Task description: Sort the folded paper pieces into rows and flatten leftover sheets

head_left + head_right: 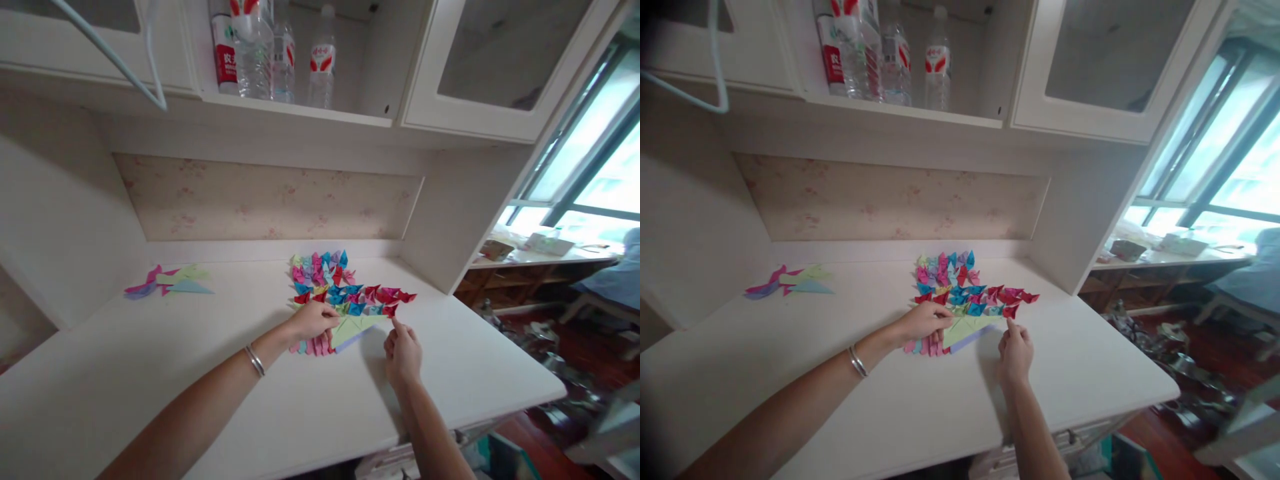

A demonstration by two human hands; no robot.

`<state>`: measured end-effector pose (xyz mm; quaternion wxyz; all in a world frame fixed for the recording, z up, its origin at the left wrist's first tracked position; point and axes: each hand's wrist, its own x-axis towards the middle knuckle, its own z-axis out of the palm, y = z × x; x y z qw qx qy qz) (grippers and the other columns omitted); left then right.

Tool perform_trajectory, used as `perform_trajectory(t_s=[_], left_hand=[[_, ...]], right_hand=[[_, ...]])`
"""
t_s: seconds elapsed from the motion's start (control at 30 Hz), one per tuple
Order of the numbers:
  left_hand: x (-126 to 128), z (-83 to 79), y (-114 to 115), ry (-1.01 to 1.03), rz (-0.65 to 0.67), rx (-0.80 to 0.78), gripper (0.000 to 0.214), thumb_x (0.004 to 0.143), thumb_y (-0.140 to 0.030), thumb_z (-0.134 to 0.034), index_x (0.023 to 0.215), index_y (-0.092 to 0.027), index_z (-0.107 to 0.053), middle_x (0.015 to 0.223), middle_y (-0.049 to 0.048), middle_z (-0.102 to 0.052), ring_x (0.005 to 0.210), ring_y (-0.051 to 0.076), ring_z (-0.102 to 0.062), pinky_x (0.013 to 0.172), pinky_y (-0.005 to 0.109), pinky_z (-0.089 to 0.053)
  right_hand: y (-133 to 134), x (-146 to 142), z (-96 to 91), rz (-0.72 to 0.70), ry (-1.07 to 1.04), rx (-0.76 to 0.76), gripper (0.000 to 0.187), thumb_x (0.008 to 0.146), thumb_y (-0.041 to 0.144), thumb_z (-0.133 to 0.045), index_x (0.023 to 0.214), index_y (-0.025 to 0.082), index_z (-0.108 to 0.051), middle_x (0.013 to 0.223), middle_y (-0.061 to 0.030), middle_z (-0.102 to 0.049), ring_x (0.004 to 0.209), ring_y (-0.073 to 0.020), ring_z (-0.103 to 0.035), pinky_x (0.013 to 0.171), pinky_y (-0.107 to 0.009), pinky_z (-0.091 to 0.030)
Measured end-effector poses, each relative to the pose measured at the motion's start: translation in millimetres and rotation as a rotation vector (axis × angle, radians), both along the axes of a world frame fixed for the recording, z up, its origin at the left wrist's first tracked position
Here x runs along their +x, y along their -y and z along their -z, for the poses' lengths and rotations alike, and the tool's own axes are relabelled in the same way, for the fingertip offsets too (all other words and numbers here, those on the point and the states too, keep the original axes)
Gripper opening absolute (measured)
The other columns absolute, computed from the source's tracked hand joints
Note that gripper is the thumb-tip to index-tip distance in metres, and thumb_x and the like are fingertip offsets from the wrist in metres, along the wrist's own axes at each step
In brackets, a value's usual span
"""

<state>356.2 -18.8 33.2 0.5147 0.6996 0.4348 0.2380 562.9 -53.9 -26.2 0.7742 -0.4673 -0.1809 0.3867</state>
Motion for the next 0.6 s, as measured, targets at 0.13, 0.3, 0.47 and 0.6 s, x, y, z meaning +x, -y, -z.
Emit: perform_trajectory(t_s=[0.13, 0.3, 0.47, 0.6], left_hand=[[32.7, 13.1, -10.7, -0.318, -0.001, 0.257, 0.026, 0.078, -0.026, -0.055, 0.093, -0.014, -0.072, 0.072, 0.0044, -0.072, 0.062, 0.014, -0.064, 0.055, 0.02, -0.045], [49.3, 21.5, -18.4, -0.523, -0.062, 0.414, 0.017, 0.066, -0.022, -0.062, 0.076, -0.019, -0.076, 0.08, 0.0061, -0.074, 0.075, 0.019, -0.066, 0.066, 0.024, -0.045], [50.6, 20.7, -12.9, -0.648, -0.118, 0.491, 0.02, 0.068, -0.021, -0.058, 0.077, -0.017, -0.076, 0.084, 0.0146, -0.073, 0.083, 0.026, -0.067, 0.071, 0.032, -0.046], [49.5, 19.7, -8.5, -0.691, -0.142, 0.527, 0.022, 0.072, -0.024, -0.056, 0.08, -0.016, -0.075, 0.087, 0.0162, -0.072, 0.085, 0.027, -0.067, 0.072, 0.033, -0.045]], right_hand=[[0.0, 0.2, 0.9, 0.012, -0.004, 0.004, 0.044, 0.067, 0.04, -0.075, 0.064, 0.022, -0.035, 0.046, 0.0136, -0.028, 0.036, -0.0036, -0.02, 0.032, -0.019, -0.013], [-1.3, 0.6, 3.9, -0.024, 0.019, 0.021, 0.044, 0.067, 0.042, -0.074, 0.065, 0.023, -0.035, 0.048, 0.0132, -0.029, 0.037, -0.0036, -0.021, 0.033, -0.019, -0.015], [-0.4, 0.8, 5.6, -0.094, 0.051, 0.033, 0.044, 0.069, 0.044, -0.073, 0.067, 0.023, -0.034, 0.05, 0.0129, -0.028, 0.039, -0.0039, -0.02, 0.034, -0.018, -0.016], [1.3, -1.3, 4.5, -0.14, 0.101, 0.021, 0.044, 0.072, 0.049, -0.069, 0.067, 0.023, -0.034, 0.05, 0.0128, -0.026, 0.039, -0.0043, -0.019, 0.034, -0.019, -0.015]])
